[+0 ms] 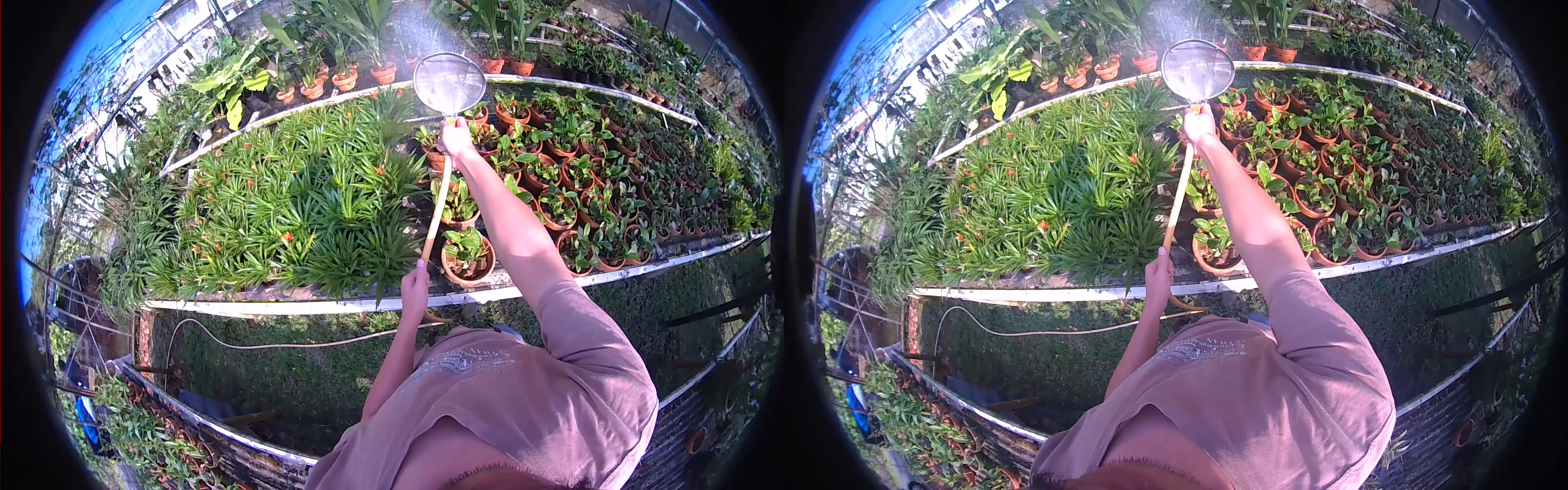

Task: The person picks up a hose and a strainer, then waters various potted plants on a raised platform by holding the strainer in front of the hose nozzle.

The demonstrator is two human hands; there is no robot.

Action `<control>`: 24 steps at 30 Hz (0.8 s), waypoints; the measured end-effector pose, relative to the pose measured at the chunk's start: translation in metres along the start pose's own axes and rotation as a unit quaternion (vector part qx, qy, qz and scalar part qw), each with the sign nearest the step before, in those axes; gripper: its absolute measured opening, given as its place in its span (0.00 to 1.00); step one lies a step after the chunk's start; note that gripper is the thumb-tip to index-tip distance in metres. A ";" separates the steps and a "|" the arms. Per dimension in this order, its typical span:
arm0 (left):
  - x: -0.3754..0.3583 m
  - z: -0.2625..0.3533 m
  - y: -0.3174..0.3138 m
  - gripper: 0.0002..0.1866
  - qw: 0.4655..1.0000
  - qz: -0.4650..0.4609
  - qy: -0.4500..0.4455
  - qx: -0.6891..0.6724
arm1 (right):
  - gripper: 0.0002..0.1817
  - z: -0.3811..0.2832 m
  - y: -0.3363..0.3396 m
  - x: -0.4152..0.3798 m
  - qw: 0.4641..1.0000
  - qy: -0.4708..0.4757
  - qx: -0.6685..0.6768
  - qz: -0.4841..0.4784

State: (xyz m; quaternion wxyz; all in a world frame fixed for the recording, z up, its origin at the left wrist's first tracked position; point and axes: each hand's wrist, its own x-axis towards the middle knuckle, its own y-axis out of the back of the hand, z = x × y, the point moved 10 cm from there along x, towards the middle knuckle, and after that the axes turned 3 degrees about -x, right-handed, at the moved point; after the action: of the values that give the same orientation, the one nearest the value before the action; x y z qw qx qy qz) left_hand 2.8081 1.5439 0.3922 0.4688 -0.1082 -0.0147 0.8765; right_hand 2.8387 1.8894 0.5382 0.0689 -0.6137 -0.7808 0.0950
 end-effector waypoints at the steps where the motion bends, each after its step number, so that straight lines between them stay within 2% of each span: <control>1: 0.001 0.000 0.001 0.30 1.000 0.006 0.010 -0.003 | 0.09 0.003 -0.003 0.004 1.000 -0.008 0.000 -0.026; 4: 0.002 0.008 -0.010 0.30 0.999 -0.017 -0.016 0.036 | 0.08 -0.005 -0.001 0.005 0.997 -0.028 0.002 -0.075; 7: 0.003 0.007 -0.017 0.30 1.000 0.009 -0.011 0.014 | 0.07 -0.020 0.017 0.003 1.000 -0.008 -0.010 0.020; 11: 0.003 0.013 -0.032 0.29 0.998 -0.004 -0.044 0.047 | 0.06 -0.016 0.014 0.018 0.997 0.005 -0.005 -0.071; 20: -0.002 0.027 -0.032 0.30 0.996 0.044 -0.042 0.070 | 0.07 -0.001 0.034 0.034 0.999 0.007 0.035 -0.012; 21: -0.004 0.028 -0.026 0.30 0.995 0.051 -0.037 0.073 | 0.07 0.004 0.034 0.029 0.998 -0.016 0.065 -0.014; 24: -0.008 0.035 -0.013 0.30 0.994 0.048 -0.043 0.091 | 0.07 0.013 0.015 0.022 0.996 -0.048 0.022 -0.072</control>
State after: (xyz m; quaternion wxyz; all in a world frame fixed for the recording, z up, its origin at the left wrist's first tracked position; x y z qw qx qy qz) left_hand 2.8161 1.5471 0.4298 0.4327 -0.0274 0.0501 0.8997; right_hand 2.8445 1.9133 0.5223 0.0513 -0.5490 -0.8230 0.1368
